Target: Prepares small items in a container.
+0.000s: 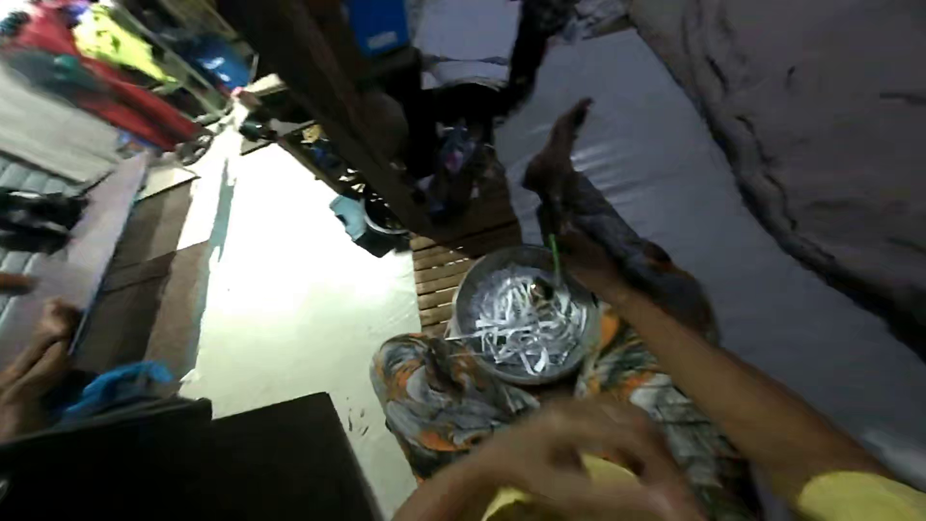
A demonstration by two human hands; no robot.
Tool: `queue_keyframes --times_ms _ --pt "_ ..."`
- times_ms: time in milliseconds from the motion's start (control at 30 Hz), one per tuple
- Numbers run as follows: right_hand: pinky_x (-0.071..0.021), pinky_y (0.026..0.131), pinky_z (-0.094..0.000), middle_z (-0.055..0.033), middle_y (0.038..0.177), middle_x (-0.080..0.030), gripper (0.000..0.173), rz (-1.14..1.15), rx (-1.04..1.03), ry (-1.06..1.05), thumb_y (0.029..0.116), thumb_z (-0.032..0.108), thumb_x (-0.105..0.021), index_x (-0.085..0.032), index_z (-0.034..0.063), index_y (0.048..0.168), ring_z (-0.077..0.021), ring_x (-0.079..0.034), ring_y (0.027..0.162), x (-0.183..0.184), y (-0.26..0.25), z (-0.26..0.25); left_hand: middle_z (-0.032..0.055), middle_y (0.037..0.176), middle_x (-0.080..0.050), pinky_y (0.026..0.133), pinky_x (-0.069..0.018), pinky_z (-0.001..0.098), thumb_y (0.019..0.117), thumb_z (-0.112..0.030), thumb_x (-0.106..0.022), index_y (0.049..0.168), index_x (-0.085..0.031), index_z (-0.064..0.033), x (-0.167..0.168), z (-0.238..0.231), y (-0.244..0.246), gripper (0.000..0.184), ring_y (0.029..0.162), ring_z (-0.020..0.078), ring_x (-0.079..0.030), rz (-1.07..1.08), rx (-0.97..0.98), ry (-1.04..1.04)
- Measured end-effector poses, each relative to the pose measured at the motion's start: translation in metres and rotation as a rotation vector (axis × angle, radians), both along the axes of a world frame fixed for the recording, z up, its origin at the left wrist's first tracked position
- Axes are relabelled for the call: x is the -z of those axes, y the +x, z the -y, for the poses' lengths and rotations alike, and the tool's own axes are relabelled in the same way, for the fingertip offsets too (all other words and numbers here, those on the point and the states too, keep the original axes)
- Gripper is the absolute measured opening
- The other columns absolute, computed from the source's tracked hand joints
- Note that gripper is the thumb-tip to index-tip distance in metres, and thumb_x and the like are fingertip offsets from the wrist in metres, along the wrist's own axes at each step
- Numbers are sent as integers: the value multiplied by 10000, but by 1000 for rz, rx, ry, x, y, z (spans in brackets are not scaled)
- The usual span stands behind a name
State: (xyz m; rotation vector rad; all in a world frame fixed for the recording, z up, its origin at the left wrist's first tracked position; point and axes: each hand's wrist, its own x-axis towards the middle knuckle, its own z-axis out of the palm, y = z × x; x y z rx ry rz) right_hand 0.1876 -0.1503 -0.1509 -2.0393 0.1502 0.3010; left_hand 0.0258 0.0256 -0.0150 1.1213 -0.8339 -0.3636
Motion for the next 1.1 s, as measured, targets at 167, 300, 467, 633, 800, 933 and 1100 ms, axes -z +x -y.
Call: queue_keyframes --times_ms 167,300,467,633,800,933,1100 --pt "-557 892 -415 -215 1140 -690 449 16 142 198 937 73 -726 -579 -26 1350 -250 -684 972 -5 -31 3 154 1015 -702 842 -554 273 984 -47 -597 1118 -655 115 97 -77 62 218 889 103 -665 -132 -786 789" --pt "-553 896 -453 -225 1207 -665 423 29 152 191 966 90 -692 -574 -17 1359 -289 -676 1005 0 -24 -12 173 1022 -698 835 -547 313 991 -71 -608 1132 -679 83 123 -95 87 221 892 161 -665 -154 -909 973" --pt "-555 898 -458 -225 1196 -673 373 49 161 204 1007 111 -638 -575 -14 1354 -298 -682 1007 10 -15 -19 200 1163 -708 1020 -506 443 1014 -123 -590 1193 -702 38 129 -58 115 265 1109 288 -673 -123 -681 1193" --pt "-549 894 -498 -226 1179 -681 416 21 207 169 994 120 -657 -563 13 1385 -318 -686 995 12 -21 -19 216 1293 -641 1077 -460 507 1015 -122 -579 1276 -677 -23 141 -22 146 295 1260 374 -580 -36 -537 1436" --pt "-527 951 -532 -223 1240 -663 441 10 242 106 988 175 -680 -575 32 1391 -345 -668 1077 9 -19 -20 213 1359 -596 1071 -467 515 1038 -153 -545 1238 -695 -41 159 -16 163 274 1287 358 -566 -35 -430 1615" --pt "-551 904 -463 -225 1186 -676 437 -29 188 223 971 131 -700 -573 -10 1364 -302 -682 998 7 -21 -19 190 1275 -651 991 -508 502 1051 -192 -533 1251 -696 -64 145 -28 148 287 1113 321 -660 -60 -566 1473" --pt "-514 680 -254 -78 968 -705 299 -135 111 492 995 97 -652 -617 -3 1274 -79 -603 738 6 -24 -21 168 959 -732 771 -570 315 985 -17 -578 1135 -715 67 143 -48 106 220 789 154 -686 30 -838 908"
